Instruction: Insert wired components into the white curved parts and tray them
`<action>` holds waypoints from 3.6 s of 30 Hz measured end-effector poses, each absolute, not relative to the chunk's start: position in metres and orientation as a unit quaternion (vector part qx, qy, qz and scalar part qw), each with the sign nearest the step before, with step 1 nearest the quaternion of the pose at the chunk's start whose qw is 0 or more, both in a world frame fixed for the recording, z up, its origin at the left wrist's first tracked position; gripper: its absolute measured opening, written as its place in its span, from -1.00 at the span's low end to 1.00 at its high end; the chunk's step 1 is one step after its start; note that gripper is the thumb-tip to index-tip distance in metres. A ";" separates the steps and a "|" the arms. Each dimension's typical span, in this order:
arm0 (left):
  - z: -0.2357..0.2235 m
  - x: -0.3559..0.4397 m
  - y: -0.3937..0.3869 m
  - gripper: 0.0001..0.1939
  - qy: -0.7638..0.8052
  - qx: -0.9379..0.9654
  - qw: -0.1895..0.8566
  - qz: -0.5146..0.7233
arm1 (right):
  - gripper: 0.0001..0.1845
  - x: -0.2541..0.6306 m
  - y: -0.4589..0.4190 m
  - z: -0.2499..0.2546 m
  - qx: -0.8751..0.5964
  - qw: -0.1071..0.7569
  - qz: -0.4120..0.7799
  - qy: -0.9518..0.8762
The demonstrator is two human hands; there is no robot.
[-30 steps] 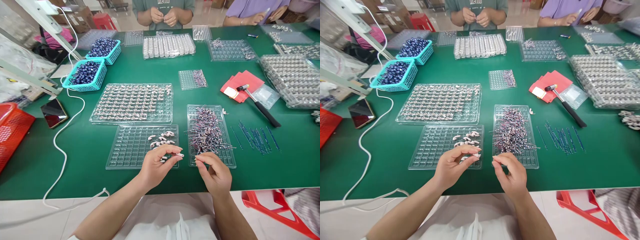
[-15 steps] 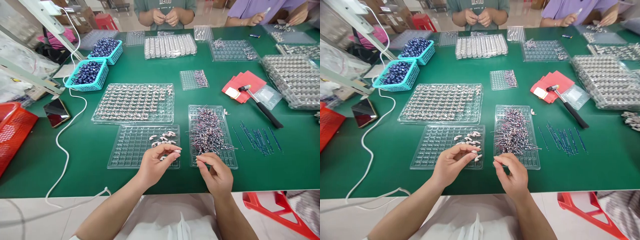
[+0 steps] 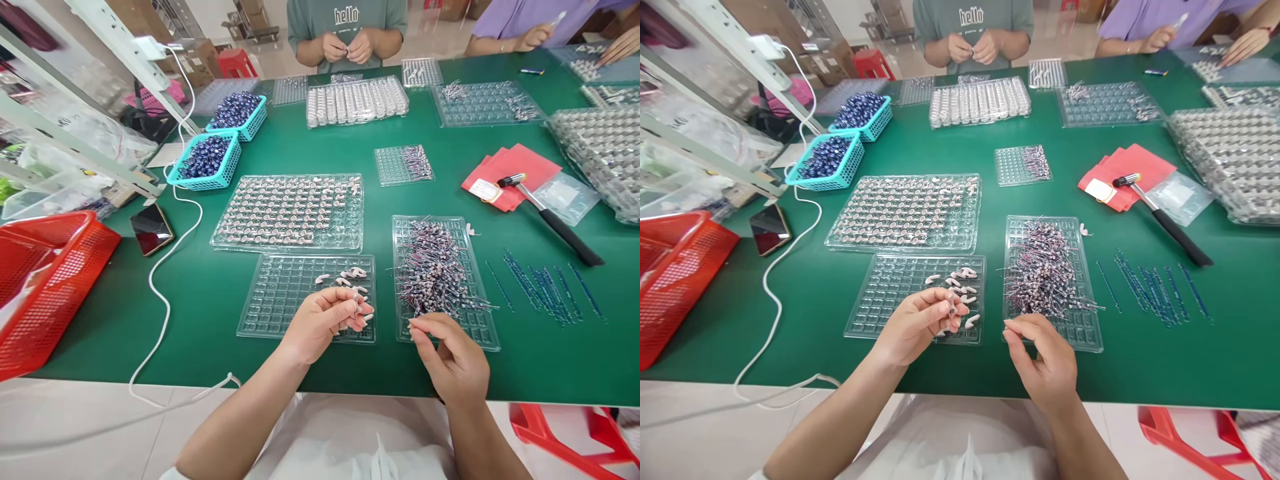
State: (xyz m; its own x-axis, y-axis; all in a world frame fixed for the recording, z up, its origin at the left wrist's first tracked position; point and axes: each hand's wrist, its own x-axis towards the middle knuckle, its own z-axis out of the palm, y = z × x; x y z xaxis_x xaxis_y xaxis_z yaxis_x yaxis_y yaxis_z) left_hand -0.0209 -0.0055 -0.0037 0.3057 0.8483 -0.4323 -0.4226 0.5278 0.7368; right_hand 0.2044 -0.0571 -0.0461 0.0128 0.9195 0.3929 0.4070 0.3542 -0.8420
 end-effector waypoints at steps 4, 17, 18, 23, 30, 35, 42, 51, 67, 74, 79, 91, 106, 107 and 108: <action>-0.003 -0.022 -0.006 -0.73 0.409 0.237 0.779 0.412 | -0.77 0.204 -0.057 -0.045 -0.519 0.491 0.254 -0.653; -0.005 -0.024 -0.009 -0.74 0.376 0.217 0.804 0.407 | -0.80 0.204 -0.055 -0.045 -0.529 0.483 0.241 -0.655; -0.004 -0.024 -0.009 -0.74 0.375 0.215 0.805 0.406 | -0.80 0.204 -0.055 -0.044 -0.529 0.481 0.238 -0.657; -0.003 -0.024 -0.009 -0.75 0.368 0.213 0.811 0.402 | -0.83 0.203 -0.054 -0.040 -0.532 0.475 0.223 -0.665; -0.006 -0.027 -0.009 -0.73 0.379 0.235 0.803 0.397 | -0.84 0.203 -0.054 -0.041 -0.538 0.474 0.222 -0.660; -0.005 -0.055 -0.005 -0.77 0.531 0.434 0.616 0.388 | -0.84 0.204 -0.056 -0.044 -0.537 0.487 0.223 -0.651; -0.004 -0.092 0.003 -0.79 0.639 0.671 0.324 0.193 | -0.83 0.204 -0.055 -0.041 -0.525 0.483 0.228 -0.662; 0.020 -0.088 0.020 -0.73 0.641 0.703 0.298 0.080 | -0.81 0.205 -0.055 -0.042 -0.517 0.477 0.229 -0.672; -0.017 -0.066 0.158 -0.76 0.733 0.661 0.143 0.076 | -0.81 0.204 -0.057 -0.045 -0.499 0.516 0.252 -0.649; -0.023 -0.068 0.161 -0.72 0.737 0.655 0.156 0.059 | -0.82 0.241 -0.065 -0.033 -0.587 0.544 0.178 -0.572; -0.024 -0.065 0.159 -0.71 0.741 0.652 0.146 0.062 | -0.86 0.259 -0.055 -0.031 -0.607 0.368 0.129 -0.693; -0.010 -0.064 0.148 -0.71 0.734 0.660 0.140 0.073 | -0.85 0.246 -0.036 -0.038 -0.561 0.227 0.086 -0.791; 0.035 -0.018 0.033 -0.70 0.452 0.812 0.297 0.218 | -0.90 0.251 -0.052 -0.027 -0.579 0.292 0.189 -0.737; 0.033 -0.015 0.025 -0.67 0.422 0.819 0.318 0.224 | -0.89 0.249 -0.053 -0.024 -0.571 0.300 0.195 -0.739; 0.031 -0.010 0.018 -0.63 0.392 0.826 0.334 0.229 | -0.88 0.247 -0.054 -0.021 -0.559 0.306 0.200 -0.744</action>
